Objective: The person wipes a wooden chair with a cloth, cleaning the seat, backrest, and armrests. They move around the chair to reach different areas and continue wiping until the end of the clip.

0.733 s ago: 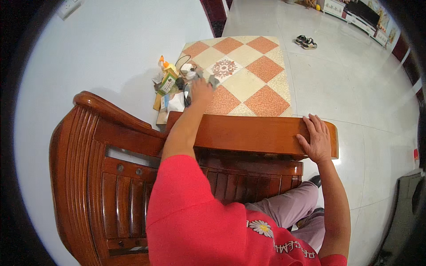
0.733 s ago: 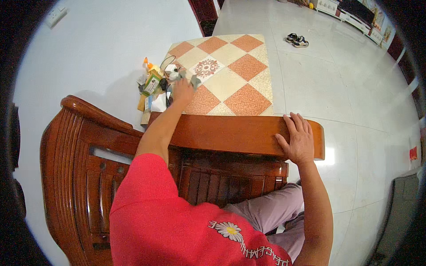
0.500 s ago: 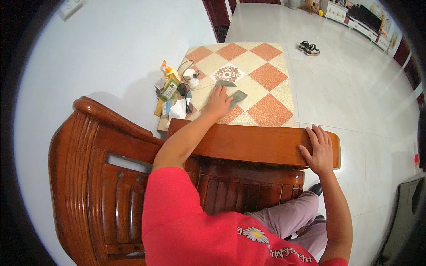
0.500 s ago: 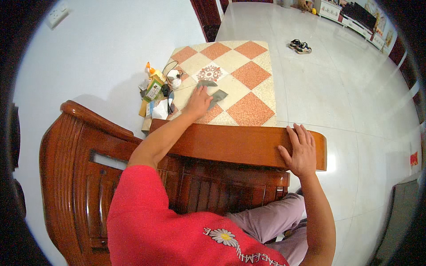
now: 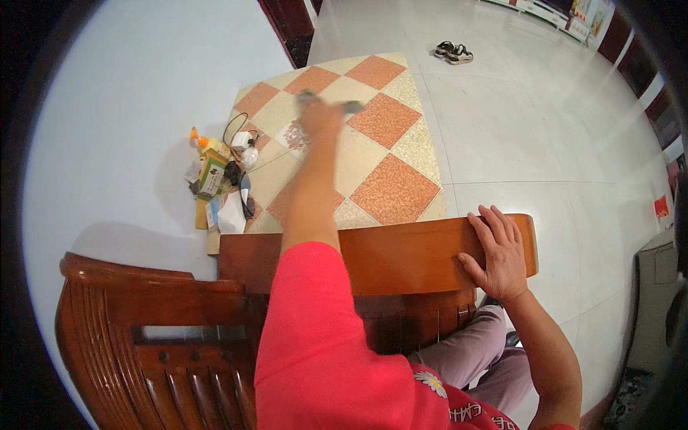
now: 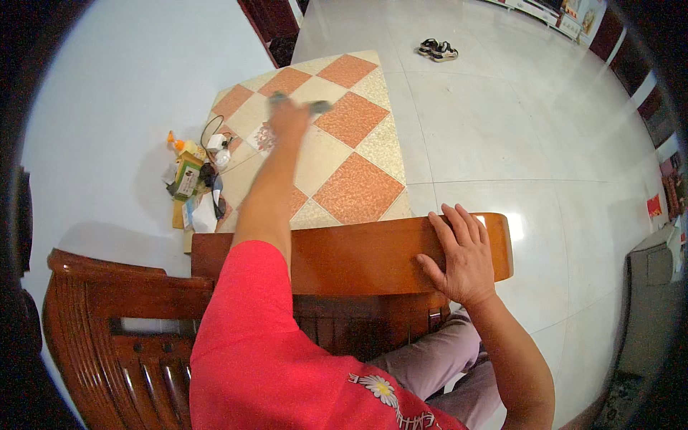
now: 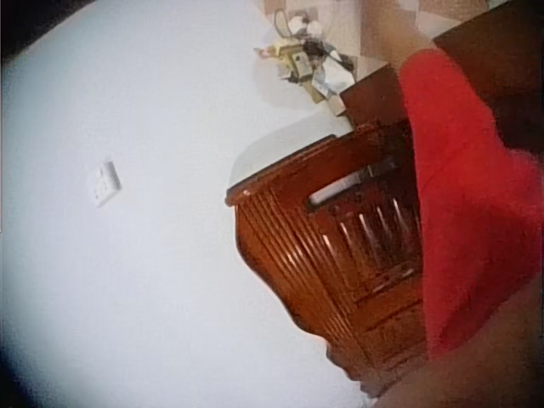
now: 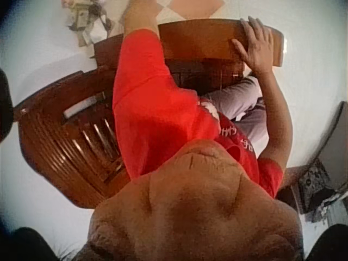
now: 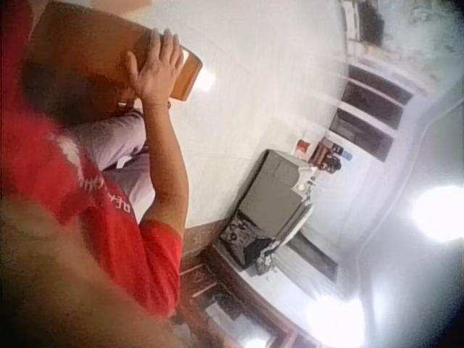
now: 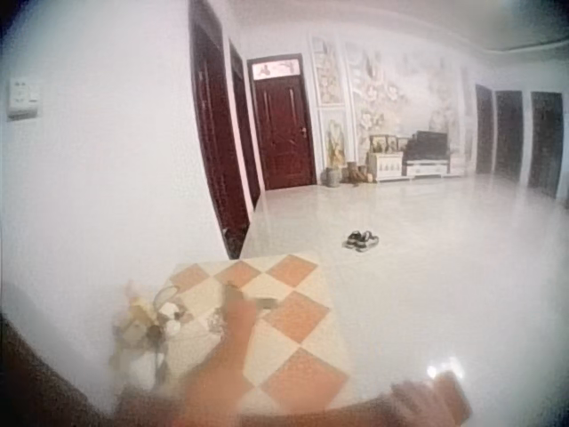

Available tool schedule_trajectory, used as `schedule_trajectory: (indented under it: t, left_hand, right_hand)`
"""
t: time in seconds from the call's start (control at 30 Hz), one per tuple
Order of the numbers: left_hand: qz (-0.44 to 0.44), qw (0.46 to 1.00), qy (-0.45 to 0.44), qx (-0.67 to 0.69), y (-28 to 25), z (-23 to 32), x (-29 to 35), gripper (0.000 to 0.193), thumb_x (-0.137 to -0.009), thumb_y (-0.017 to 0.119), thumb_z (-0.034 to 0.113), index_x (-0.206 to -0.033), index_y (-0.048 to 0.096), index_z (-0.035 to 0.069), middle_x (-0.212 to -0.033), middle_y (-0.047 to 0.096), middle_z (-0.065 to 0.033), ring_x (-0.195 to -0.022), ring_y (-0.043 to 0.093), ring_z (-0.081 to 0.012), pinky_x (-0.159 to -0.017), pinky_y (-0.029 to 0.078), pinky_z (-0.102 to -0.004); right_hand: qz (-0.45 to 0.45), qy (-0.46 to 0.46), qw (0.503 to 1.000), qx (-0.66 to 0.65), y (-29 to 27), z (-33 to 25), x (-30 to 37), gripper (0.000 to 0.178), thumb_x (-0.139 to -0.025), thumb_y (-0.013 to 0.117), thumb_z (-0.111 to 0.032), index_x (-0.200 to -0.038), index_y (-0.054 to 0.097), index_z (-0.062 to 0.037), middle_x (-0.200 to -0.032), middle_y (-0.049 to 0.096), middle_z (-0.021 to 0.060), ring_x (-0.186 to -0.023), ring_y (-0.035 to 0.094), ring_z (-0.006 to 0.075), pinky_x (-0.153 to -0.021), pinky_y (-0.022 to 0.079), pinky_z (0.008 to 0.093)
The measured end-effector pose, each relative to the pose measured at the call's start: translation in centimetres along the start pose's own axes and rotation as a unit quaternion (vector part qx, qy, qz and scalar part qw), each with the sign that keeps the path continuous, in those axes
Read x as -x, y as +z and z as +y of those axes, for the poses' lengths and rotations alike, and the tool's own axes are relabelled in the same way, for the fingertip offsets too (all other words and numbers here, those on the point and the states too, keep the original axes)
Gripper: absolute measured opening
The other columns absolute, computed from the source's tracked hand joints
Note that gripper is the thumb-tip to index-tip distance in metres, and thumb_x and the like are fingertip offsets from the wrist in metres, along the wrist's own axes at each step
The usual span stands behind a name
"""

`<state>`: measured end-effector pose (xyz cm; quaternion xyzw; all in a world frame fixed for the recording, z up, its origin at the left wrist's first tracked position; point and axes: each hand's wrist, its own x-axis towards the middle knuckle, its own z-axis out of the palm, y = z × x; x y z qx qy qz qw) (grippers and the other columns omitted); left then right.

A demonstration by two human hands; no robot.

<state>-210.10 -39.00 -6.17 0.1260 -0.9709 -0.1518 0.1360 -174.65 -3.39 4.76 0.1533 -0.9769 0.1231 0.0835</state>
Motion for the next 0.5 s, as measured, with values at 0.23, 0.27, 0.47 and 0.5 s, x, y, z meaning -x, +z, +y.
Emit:
schedule_trajectory:
  t: [0.23,0.27,0.47,0.5]
  left_hand:
    - [-0.057,0.974,0.22,0.019,-1.7,5.8,8.9,0.074,-0.097,0.057,0.055,-0.148,0.046,0.002,-0.157,0.04,-0.019,-0.146,0.036,-0.0378,-0.12,0.029,-0.0494]
    - [-0.095,0.971,0.219,0.027,-3.3,4.6,9.4,0.074,-0.097,0.056,0.054,-0.149,0.045,0.003,-0.16,0.038,-0.0181,-0.147,0.034,-0.0382,-0.121,0.027,-0.0497]
    - [-0.033,0.998,0.014,-0.047,-7.9,-10.5,10.1,0.079,-0.093,0.06,0.059,-0.153,0.043,0.01,-0.162,0.034,-0.0163,-0.151,0.028,-0.0367,-0.122,0.025,-0.0521]
    - [-0.059,0.996,-0.03,-0.062,-8.9,-12.0,9.9,0.078,-0.093,0.06,0.061,-0.156,0.041,0.019,-0.164,0.031,-0.0156,-0.151,0.027,-0.0406,-0.124,0.021,-0.0517]
  right_hand:
    - [0.014,-0.005,1.0,-0.01,0.4,0.1,-0.2,0.066,-0.091,0.065,-0.048,-0.145,0.053,-0.0128,-0.152,0.047,0.0129,-0.145,0.037,0.035,-0.122,0.024,0.0517]
    - [0.017,-0.004,1.0,-0.007,0.4,0.1,-0.1,0.065,-0.091,0.064,-0.048,-0.145,0.053,-0.0126,-0.152,0.047,0.013,-0.145,0.038,0.0351,-0.122,0.025,0.0517]
    - [0.03,-0.026,0.999,-0.017,0.7,-0.6,0.0,0.064,-0.092,0.064,-0.046,-0.144,0.054,-0.0118,-0.151,0.047,0.0138,-0.144,0.039,0.0356,-0.121,0.026,0.0514]
    - [0.025,-0.025,0.999,-0.014,0.8,-0.4,0.0,0.065,-0.091,0.065,-0.048,-0.145,0.053,-0.0122,-0.151,0.047,0.0137,-0.145,0.038,0.0355,-0.122,0.025,0.0503]
